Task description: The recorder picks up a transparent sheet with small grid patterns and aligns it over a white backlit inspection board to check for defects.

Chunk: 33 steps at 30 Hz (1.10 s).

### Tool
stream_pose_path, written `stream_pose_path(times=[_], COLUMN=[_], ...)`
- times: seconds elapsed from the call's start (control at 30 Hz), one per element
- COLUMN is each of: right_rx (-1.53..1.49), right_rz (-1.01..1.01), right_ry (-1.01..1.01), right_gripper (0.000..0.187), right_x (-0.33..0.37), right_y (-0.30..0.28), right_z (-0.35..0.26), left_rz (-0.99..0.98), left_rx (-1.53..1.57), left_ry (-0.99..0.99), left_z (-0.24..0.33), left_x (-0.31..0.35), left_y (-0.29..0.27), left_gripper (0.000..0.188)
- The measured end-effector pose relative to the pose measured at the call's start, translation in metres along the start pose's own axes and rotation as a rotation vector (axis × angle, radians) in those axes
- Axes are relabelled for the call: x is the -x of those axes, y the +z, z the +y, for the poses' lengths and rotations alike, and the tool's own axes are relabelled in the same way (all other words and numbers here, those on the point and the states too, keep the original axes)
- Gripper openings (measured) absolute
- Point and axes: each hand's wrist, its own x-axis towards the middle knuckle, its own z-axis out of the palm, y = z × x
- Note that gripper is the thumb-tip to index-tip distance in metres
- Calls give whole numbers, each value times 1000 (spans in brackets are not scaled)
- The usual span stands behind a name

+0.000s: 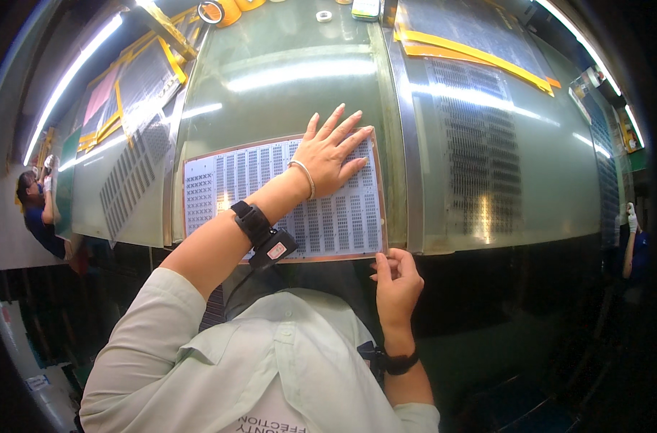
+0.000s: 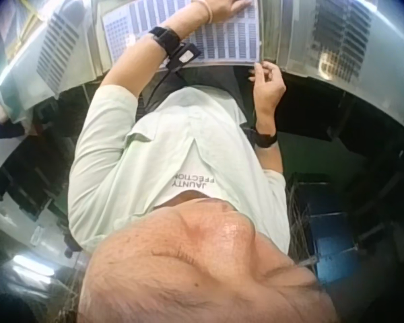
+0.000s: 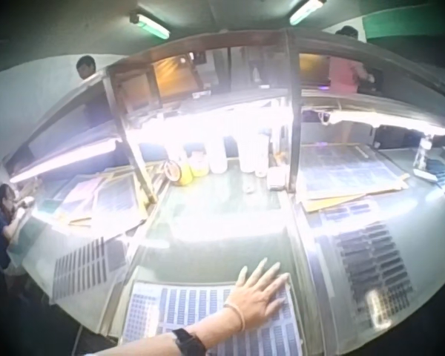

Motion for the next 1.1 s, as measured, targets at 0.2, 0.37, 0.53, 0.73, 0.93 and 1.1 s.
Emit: stream_pose_path(times=[0.2, 0.37, 0.53, 0.73, 0.93, 1.1], right_rx=[63, 1, -10, 139, 219, -187], right_rz=[30, 45, 1, -55, -97, -217], right_ry=[-76, -94, 33, 94, 98, 145], right_gripper=[15, 13, 11, 14, 15, 12], right_x=[3, 3, -6, -10, -13, -29], right_y=[0, 6, 0, -3, -5, -12], right_z=[-2, -13, -20, -22, -31, -55], left_rz=[-10, 3, -9, -16, 0, 9], left_rx=[-11, -11, -9, -4, 6, 42], left_ry=[-6, -13, -17, -18, -22, -39], left_z=[-1, -2, -1, -1, 1, 3], left_x=[0, 1, -2, -1, -3, -4], left_y=[2, 4, 4, 5, 6, 6], left_gripper=[55, 55, 53, 50, 48, 46])
